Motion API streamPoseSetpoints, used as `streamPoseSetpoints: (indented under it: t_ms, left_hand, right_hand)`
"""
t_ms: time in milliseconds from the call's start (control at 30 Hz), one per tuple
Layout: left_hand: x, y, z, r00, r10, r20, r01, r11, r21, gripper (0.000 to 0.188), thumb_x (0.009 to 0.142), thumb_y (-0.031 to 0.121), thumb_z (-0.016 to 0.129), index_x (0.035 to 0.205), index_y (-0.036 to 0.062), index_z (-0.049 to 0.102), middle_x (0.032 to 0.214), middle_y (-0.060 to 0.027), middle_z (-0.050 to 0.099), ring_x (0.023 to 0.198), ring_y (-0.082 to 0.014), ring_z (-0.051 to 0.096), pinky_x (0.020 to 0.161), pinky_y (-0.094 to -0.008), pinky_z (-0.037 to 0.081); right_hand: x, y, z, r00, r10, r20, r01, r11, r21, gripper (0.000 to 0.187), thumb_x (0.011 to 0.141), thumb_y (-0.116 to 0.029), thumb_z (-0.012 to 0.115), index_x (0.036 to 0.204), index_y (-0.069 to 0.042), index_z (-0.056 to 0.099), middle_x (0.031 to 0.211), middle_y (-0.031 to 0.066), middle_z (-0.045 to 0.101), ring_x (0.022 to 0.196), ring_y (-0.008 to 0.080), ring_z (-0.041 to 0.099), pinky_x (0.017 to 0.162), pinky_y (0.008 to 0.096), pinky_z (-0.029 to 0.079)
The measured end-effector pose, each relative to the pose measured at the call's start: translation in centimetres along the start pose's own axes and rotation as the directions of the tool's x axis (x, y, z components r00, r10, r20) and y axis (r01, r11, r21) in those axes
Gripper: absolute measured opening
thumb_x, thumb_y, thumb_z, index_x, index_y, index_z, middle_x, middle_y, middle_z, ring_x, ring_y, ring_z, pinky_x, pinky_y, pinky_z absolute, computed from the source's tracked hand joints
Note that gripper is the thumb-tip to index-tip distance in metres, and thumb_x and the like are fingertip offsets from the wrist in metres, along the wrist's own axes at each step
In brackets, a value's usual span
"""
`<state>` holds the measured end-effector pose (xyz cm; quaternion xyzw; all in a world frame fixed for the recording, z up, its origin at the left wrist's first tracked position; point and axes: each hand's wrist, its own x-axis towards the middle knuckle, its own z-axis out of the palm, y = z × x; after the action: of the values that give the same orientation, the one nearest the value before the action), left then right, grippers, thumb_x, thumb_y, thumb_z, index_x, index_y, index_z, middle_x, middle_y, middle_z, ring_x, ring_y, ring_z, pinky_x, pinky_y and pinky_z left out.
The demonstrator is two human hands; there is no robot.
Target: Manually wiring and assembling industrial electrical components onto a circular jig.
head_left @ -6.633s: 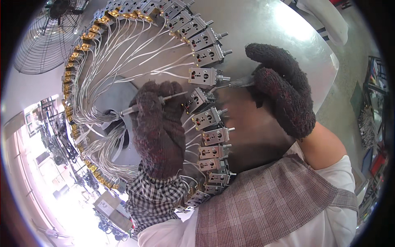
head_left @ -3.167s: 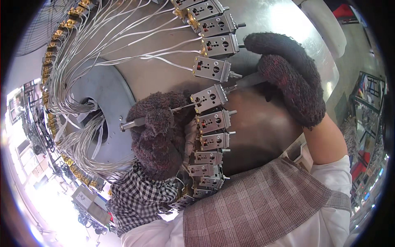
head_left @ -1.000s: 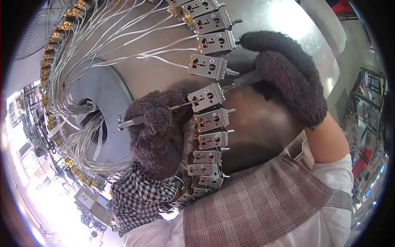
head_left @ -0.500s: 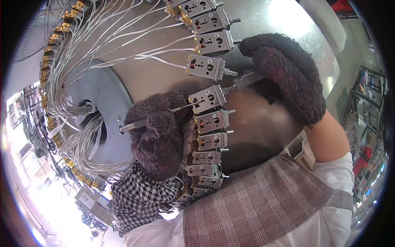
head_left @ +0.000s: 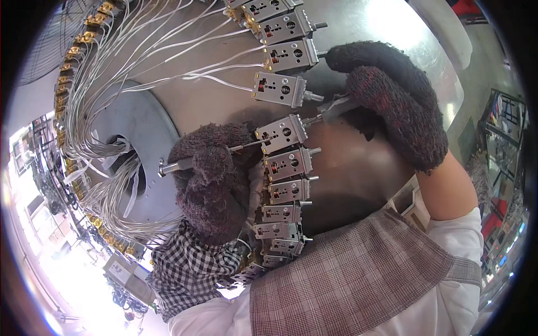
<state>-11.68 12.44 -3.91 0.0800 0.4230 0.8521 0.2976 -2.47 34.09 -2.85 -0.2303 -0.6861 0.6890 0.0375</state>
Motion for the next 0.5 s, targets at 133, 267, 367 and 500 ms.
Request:
streamPoseSetpoints:
  t_ms: [133,267,367,500]
  left_hand:
    - [-0.2,0.0,-1.0,0.995,-0.03,0.1,0.029,1.0,0.01,0.028,0.083,0.019,0.055,0.105,0.0025,0.049,0.102,-0.014,0.053,0.098,-0.0276,0.052,0.088,-0.0445,0.04]
    - [-0.2,-0.5,-2.3,0.972,0.018,0.234,-0.016,1.0,-0.009,0.043,0.082,0.027,0.056,0.116,0.0038,0.043,0.114,-0.0158,0.049,0.111,-0.0317,0.045,0.099,-0.048,0.031]
    - [-0.7,-0.6,-2.3,0.996,0.014,0.085,-0.013,1.0,-0.01,0.043,0.082,0.026,0.056,0.115,0.0027,0.042,0.113,-0.0175,0.049,0.11,-0.0332,0.045,0.099,-0.0477,0.032]
    - [-0.1,-0.4,-1.8,0.977,0.03,0.213,-0.032,0.999,0.005,0.041,0.083,0.025,0.054,0.114,0.0018,0.042,0.113,-0.0181,0.048,0.11,-0.0333,0.045,0.099,-0.0473,0.033]
  right_hand:
    - [-0.3,0.0,-0.5,0.991,-0.103,0.087,0.09,0.986,0.14,0.033,0.082,-0.014,0.053,0.112,0.0,0.052,0.098,0.0102,0.057,0.085,0.0164,0.057,0.061,0.024,0.049]
    - [-0.1,1.1,-0.4,0.962,-0.267,0.054,0.263,0.962,0.077,0.034,0.082,-0.014,0.054,0.113,0.001,0.051,0.097,0.0115,0.056,0.08,0.0168,0.059,0.054,0.022,0.047]
    - [-0.3,0.9,-0.4,0.973,-0.214,0.084,0.195,0.961,0.194,0.034,0.082,-0.016,0.054,0.112,0.002,0.051,0.097,0.0109,0.056,0.075,0.0177,0.06,0.055,0.022,0.047]
    - [-0.3,-0.3,-0.2,0.996,-0.084,0.028,0.085,0.996,-0.011,0.036,0.083,-0.019,0.053,0.113,0.001,0.051,0.092,0.0088,0.057,0.074,0.016,0.06,0.054,0.0216,0.046]
